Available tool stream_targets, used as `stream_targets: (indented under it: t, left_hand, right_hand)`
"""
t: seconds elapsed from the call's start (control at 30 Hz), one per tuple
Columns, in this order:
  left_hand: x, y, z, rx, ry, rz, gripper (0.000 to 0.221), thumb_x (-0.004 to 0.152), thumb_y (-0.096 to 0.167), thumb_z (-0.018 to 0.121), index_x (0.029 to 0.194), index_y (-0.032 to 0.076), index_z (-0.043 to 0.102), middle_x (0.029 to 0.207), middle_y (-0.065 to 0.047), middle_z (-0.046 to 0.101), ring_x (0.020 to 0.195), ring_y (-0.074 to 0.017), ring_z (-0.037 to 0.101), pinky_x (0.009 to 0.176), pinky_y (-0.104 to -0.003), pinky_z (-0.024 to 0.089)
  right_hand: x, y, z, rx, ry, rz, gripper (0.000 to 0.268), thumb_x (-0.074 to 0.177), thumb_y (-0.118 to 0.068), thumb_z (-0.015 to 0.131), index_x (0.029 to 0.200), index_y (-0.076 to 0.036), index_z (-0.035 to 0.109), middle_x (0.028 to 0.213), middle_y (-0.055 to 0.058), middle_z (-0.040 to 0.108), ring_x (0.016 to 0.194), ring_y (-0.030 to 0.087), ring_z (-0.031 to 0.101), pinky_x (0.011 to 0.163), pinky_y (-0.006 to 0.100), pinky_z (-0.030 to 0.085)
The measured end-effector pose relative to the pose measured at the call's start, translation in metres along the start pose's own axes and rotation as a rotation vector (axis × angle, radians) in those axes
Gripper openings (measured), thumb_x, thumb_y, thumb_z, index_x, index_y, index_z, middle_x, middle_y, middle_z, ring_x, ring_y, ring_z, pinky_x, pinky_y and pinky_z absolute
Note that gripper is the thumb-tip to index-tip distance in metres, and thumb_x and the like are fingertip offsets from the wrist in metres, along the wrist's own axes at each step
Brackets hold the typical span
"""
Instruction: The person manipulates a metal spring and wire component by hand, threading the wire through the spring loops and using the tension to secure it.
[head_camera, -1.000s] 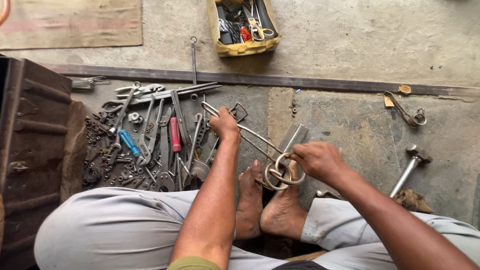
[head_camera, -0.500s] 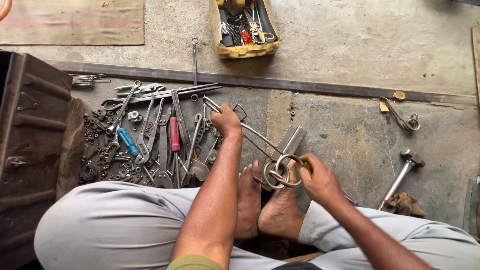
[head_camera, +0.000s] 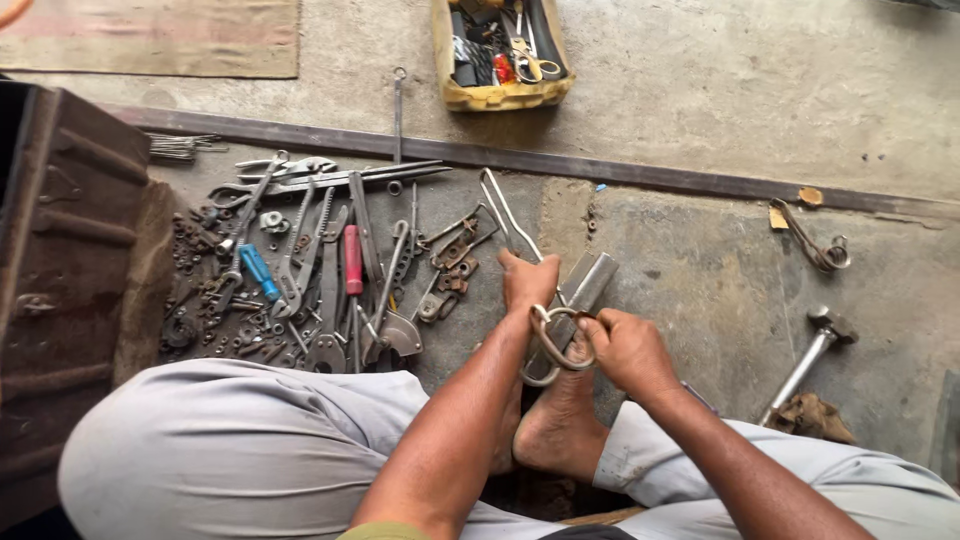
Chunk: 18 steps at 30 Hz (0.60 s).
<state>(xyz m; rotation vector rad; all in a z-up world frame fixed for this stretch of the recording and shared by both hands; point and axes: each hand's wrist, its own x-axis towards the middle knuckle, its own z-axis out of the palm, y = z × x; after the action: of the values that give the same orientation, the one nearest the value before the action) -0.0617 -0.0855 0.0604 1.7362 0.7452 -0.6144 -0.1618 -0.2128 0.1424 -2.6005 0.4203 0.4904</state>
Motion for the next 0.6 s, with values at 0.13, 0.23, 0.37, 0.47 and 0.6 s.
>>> stream_targets:
  t: [0.13, 0.23, 0.37, 0.47, 0.6]
  left_hand:
    - [-0.009, -0.001, 0.011, 0.016, 0.043, 0.032, 0.087, 0.074, 0.029, 0.068, 0.147, 0.0, 0.031, 0.119, -0.031, 0.067, 0.111, -0.0439, 0.068, 0.1, -0.046, 0.051]
    - [-0.009, 0.004, 0.016, 0.136, 0.005, 0.095, 0.086, 0.077, 0.031, 0.07, 0.146, -0.003, 0.032, 0.119, -0.034, 0.066, 0.114, -0.0465, 0.066, 0.101, -0.048, 0.051]
    - [-0.007, 0.001, 0.014, 0.122, 0.007, 0.059, 0.082, 0.077, 0.03, 0.068, 0.143, -0.004, 0.035, 0.119, -0.034, 0.067, 0.114, -0.0472, 0.066, 0.102, -0.048, 0.051]
    - [-0.006, 0.005, 0.01, 0.134, -0.027, 0.039, 0.08, 0.078, 0.03, 0.068, 0.143, -0.004, 0.036, 0.119, -0.034, 0.066, 0.113, -0.0471, 0.066, 0.102, -0.048, 0.051]
    - [-0.008, 0.007, 0.006, 0.064, -0.037, 0.007, 0.087, 0.075, 0.023, 0.065, 0.147, -0.005, 0.026, 0.118, -0.03, 0.065, 0.109, -0.042, 0.07, 0.098, -0.045, 0.055]
  right_hand:
    - [-0.019, 0.014, 0.016, 0.704, -0.316, 0.431, 0.023, 0.09, -0.019, 0.071, 0.103, 0.0, 0.066, 0.073, 0.009, 0.064, 0.057, 0.019, 0.058, 0.049, 0.038, 0.049]
    - [-0.025, 0.019, 0.02, 0.879, -0.339, 0.479, 0.024, 0.087, -0.011, 0.065, 0.11, -0.005, 0.064, 0.072, 0.005, 0.059, 0.051, 0.016, 0.048, 0.047, 0.032, 0.044]
    - [-0.015, 0.024, 0.02, 0.621, -0.311, 0.321, 0.02, 0.091, -0.015, 0.061, 0.107, -0.004, 0.066, 0.074, 0.012, 0.064, 0.056, 0.02, 0.058, 0.05, 0.039, 0.048]
    - [-0.005, 0.022, 0.013, 0.189, -0.053, -0.186, 0.022, 0.089, -0.018, 0.061, 0.105, -0.004, 0.068, 0.081, 0.015, 0.072, 0.071, 0.03, 0.07, 0.064, 0.043, 0.054]
    - [0.015, 0.014, -0.003, -0.048, -0.176, -0.263, 0.02, 0.093, -0.027, 0.06, 0.096, -0.008, 0.066, 0.079, 0.015, 0.07, 0.075, 0.037, 0.07, 0.068, 0.048, 0.056]
